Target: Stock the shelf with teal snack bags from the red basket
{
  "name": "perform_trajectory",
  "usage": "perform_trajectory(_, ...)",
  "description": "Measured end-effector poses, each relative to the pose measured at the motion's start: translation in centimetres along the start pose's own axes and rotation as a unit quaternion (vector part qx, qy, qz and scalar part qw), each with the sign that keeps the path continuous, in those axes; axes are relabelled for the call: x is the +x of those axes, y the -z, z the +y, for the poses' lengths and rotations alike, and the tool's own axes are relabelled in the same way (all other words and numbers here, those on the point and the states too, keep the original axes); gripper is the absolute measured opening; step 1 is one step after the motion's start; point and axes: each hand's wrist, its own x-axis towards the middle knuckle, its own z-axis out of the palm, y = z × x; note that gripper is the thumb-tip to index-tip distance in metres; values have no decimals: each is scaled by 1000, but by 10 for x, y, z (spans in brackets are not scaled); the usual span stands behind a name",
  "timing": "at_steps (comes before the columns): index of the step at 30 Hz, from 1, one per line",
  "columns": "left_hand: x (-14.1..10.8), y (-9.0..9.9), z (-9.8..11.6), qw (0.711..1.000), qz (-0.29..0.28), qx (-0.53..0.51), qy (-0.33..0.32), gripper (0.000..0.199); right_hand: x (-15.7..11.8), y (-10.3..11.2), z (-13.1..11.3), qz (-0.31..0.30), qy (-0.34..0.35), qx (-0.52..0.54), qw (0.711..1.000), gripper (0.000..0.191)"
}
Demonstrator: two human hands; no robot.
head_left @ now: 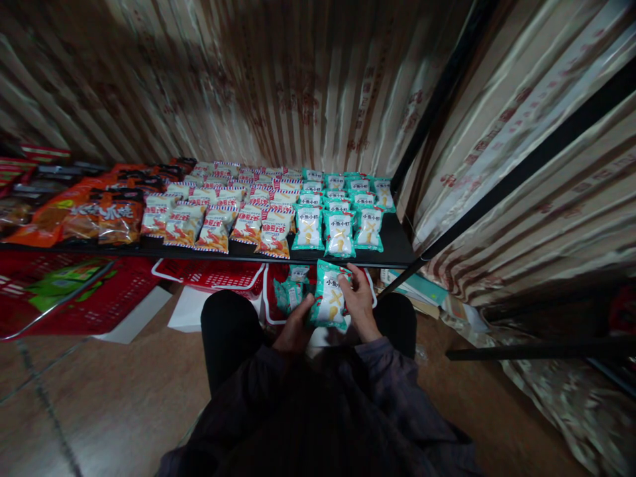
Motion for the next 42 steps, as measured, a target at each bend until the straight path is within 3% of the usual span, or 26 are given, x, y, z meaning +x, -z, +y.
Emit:
perform_trajectory(3, -9, -11, 8, 996, -37, 81, -25, 47, -3, 0, -9, -1, 18, -19, 1000, 51)
perform_trajectory(10, 4, -3, 12, 981, -16, 174, -80, 52, -8, 1, -23, -39, 54, -24, 997, 52)
perform_trajectory(17, 13, -2, 11, 976, 34, 190, -104, 59, -1, -2, -17, -36, 5, 73, 997, 58)
perform_trajectory(22, 6, -3, 15, 975, 41, 194, -96, 55, 5, 1, -22, -50, -32, 79, 995, 37)
perform_trajectory(28, 1, -2, 19, 969, 53, 218, -104, 50, 7, 3, -23, -28, -58, 68, 996, 31)
perform_trajectory(34, 4, 3, 14, 970, 31, 219, -98, 53, 9, 1, -22, -31, -92, 110, 989, 36)
perform_trajectory(42, 7, 6, 11, 976, 18, 202, -83, 47, 14, 1, -21, -11, -84, 78, 993, 37)
